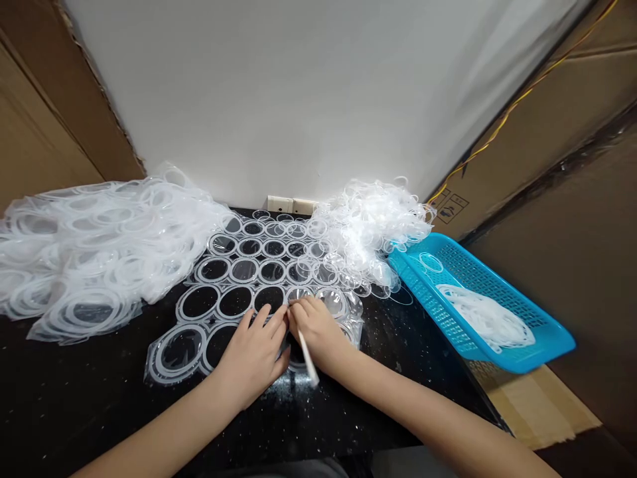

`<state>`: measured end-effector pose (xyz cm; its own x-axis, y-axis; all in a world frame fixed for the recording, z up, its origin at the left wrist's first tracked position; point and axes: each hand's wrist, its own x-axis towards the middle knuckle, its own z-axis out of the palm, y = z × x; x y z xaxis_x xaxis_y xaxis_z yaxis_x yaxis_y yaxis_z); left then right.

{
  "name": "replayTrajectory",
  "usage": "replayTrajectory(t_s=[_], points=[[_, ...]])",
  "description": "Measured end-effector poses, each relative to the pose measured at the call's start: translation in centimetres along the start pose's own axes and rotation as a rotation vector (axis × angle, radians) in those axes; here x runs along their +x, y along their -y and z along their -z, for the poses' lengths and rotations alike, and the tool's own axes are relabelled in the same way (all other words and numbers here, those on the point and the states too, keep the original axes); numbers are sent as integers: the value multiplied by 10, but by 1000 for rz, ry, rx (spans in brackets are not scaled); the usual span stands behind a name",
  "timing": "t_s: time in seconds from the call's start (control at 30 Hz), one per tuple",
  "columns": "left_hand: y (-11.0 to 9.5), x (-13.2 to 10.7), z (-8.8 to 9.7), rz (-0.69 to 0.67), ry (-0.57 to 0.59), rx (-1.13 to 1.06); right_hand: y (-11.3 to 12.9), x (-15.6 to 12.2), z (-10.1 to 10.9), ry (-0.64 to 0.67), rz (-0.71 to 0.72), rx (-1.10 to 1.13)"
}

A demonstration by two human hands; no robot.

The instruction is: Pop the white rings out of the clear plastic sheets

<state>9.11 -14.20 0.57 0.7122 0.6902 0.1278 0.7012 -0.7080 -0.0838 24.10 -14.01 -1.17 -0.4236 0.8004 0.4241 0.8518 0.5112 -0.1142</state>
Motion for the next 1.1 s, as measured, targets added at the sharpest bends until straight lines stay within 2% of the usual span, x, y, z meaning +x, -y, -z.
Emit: replayTrajectory(t_s=[0.1,0.17,0.27,0.33,0.43,0.53,0.6,0.77,0.83,0.93,1.1], points=[[1,-1,-3,10,-17,-3,-9,1,4,62,58,-122],[1,-3,-7,11,-44,3,-28,2,15,24,41,-78],[3,-5,-11,17,-63,11,-70,3,34,-82,-71,-22],[4,-5,-10,27,-58,13,-97,2,45,-137,-209,-69],[7,-3,-3,27,-45,2,-119,-2,57,-179,-315,-127],[5,4,8,12,-38,-21,-114,-11,68,-244,-401,-214],[-1,11,12,-18,-54,-31,-100,-18,72,-259,-435,-154],[-27,27,8,-119,-68,-15,-63,-26,57,-101,-556,629],[-33,30,4,-112,-44,-4,-55,-26,48,-59,-600,804],[-36,30,-1,-88,-29,14,-52,-25,40,-39,-622,871],[-36,29,-4,-78,-36,10,-53,-25,39,-23,-607,882]])
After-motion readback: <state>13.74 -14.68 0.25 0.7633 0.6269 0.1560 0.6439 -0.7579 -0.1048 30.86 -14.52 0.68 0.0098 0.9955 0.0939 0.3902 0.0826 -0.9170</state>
